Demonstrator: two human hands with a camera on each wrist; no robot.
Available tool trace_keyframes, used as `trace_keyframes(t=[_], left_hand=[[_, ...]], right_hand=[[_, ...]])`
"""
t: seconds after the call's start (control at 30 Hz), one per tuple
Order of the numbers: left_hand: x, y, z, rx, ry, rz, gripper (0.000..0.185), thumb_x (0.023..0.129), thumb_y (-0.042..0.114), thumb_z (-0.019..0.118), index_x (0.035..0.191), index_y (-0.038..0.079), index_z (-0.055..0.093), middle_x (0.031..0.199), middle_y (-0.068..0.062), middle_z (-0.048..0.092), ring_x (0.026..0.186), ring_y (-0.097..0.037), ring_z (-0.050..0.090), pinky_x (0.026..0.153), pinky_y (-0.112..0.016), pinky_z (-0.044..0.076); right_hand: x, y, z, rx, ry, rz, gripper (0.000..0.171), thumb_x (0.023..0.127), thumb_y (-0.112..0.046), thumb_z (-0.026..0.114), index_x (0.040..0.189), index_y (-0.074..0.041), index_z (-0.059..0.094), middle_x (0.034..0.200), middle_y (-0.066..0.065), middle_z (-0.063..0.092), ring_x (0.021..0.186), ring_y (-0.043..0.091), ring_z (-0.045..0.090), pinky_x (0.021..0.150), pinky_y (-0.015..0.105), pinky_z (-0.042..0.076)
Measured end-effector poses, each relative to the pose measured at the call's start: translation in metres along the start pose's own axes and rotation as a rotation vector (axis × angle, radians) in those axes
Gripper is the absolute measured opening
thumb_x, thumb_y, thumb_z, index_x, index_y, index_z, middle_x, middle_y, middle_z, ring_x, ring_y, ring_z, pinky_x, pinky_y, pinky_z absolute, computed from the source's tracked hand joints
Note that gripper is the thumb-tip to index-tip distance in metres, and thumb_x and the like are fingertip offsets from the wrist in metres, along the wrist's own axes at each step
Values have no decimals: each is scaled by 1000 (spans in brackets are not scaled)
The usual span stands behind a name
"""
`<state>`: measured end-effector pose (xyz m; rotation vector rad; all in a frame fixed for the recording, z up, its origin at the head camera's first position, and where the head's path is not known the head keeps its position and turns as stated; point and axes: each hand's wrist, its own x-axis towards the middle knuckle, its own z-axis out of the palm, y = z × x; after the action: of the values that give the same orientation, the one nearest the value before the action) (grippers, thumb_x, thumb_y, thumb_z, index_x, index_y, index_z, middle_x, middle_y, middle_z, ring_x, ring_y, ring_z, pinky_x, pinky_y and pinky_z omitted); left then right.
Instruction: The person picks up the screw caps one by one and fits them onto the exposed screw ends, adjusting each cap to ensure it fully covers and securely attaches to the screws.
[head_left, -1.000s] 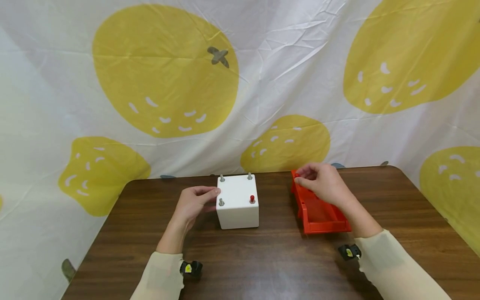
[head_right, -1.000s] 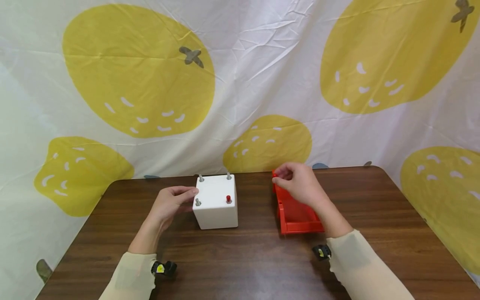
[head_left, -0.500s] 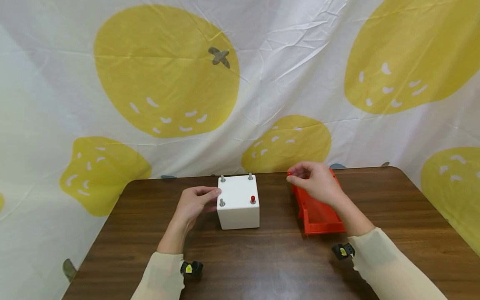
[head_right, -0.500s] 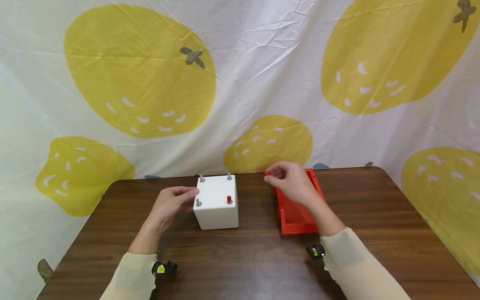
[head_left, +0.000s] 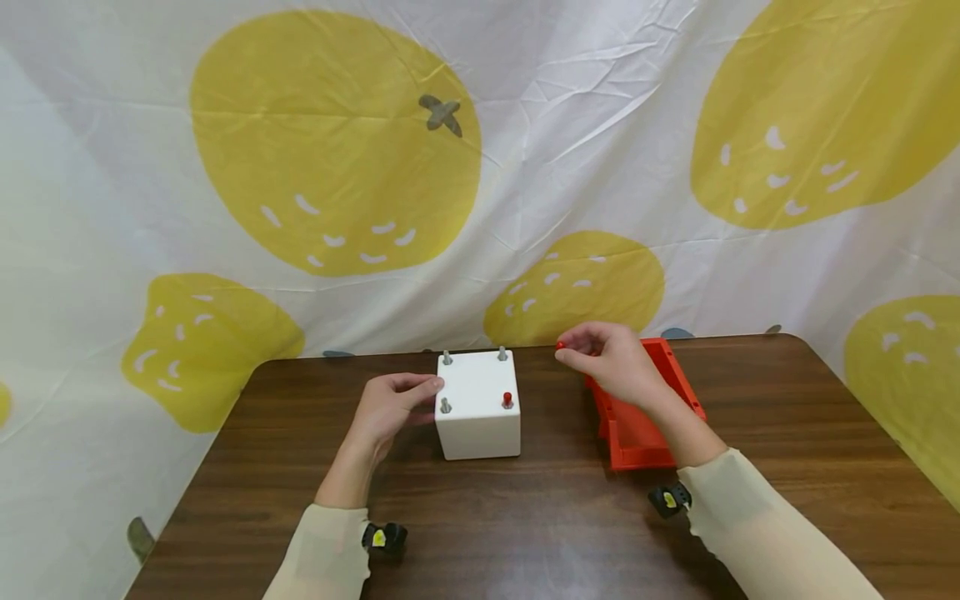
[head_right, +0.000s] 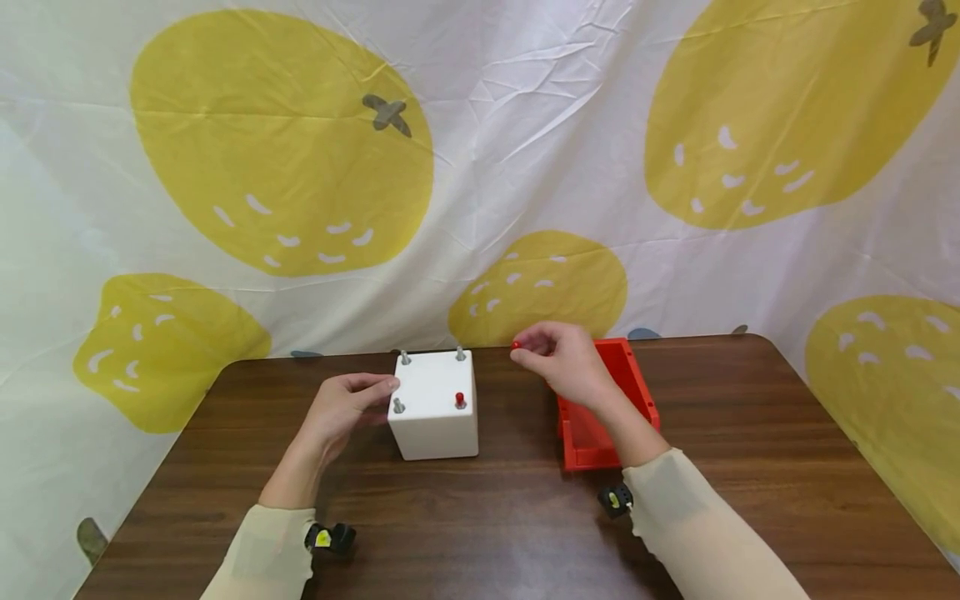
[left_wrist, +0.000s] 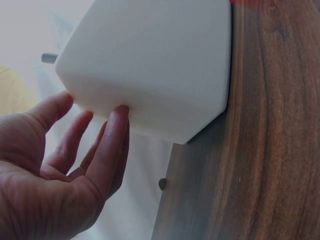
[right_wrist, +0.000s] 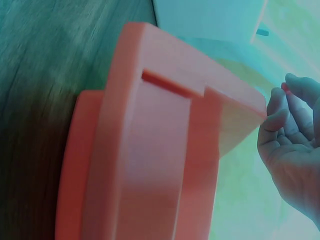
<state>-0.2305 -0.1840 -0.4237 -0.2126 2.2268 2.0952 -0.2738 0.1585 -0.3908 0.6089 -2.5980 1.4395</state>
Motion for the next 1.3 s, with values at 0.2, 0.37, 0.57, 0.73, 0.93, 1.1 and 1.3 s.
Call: trace_keyframes(t=[0.2, 0.37, 0.57, 0.73, 0.93, 1.1, 1.3], left_hand=[[-1, 1, 0, 0, -7, 6, 35, 96, 19, 83, 121, -5, 76, 121, -20, 72, 97, -25, 74, 84, -42, 66], [-2, 1, -1, 0, -9, 11, 36, 96, 19, 83, 121, -5, 76, 121, -20, 72, 97, -25, 73, 83, -42, 66], [-1, -1, -1, -4, -8, 12, 35, 96, 18, 83, 120, -6, 75, 120, -20, 72, 97, -25, 74, 81, -40, 67], [-1, -1, -1, -5, -5, 10, 34, 96, 18, 83, 120, -5, 76, 120, -19, 72, 97, -25, 74, 81, -40, 67], [-1, -1, 0, -14, -12, 18, 34, 96, 17, 83, 120, -6, 76, 119, -20, 72, 97, -26, 74, 81, -41, 67], [-1, -2, -1, -17, -10, 24, 34, 96, 17, 83, 120, -6, 76, 119, -20, 72, 96, -25, 74, 80, -40, 67], [-1, -1, 0, -21, -7, 15, 31, 96, 16, 83, 118, -5, 76, 118, -19, 73, 97, -26, 74, 80, -40, 67]], right_hand=[[5, -1, 7, 8, 11, -9, 19, 95, -19, 84, 109, -6, 79, 94, 4, 76, 83, 23, 67, 68, 26, 58], [10, -5, 12, 25, -3, -6, 20, 95, -21, 84, 109, -7, 79, 95, 4, 76, 84, 24, 66, 69, 27, 58], [16, -9, 21, 46, -4, -20, 19, 95, -21, 84, 108, -8, 79, 94, 4, 76, 83, 24, 66, 69, 27, 57], [20, -14, 28, 63, -17, -19, 19, 95, -20, 84, 109, -8, 79, 96, 4, 76, 85, 24, 66, 71, 28, 59], [26, -17, 37, 89, -22, -20, 18, 95, -18, 83, 109, -7, 79, 96, 4, 77, 85, 24, 68, 72, 30, 60], [31, -17, 43, 108, -38, -20, 21, 96, -18, 82, 111, -4, 79, 98, 4, 77, 87, 25, 67, 73, 33, 60], [35, -18, 50, 123, -45, -14, 20, 96, -18, 81, 112, -5, 79, 99, 4, 77, 87, 26, 67, 73, 32, 61]])
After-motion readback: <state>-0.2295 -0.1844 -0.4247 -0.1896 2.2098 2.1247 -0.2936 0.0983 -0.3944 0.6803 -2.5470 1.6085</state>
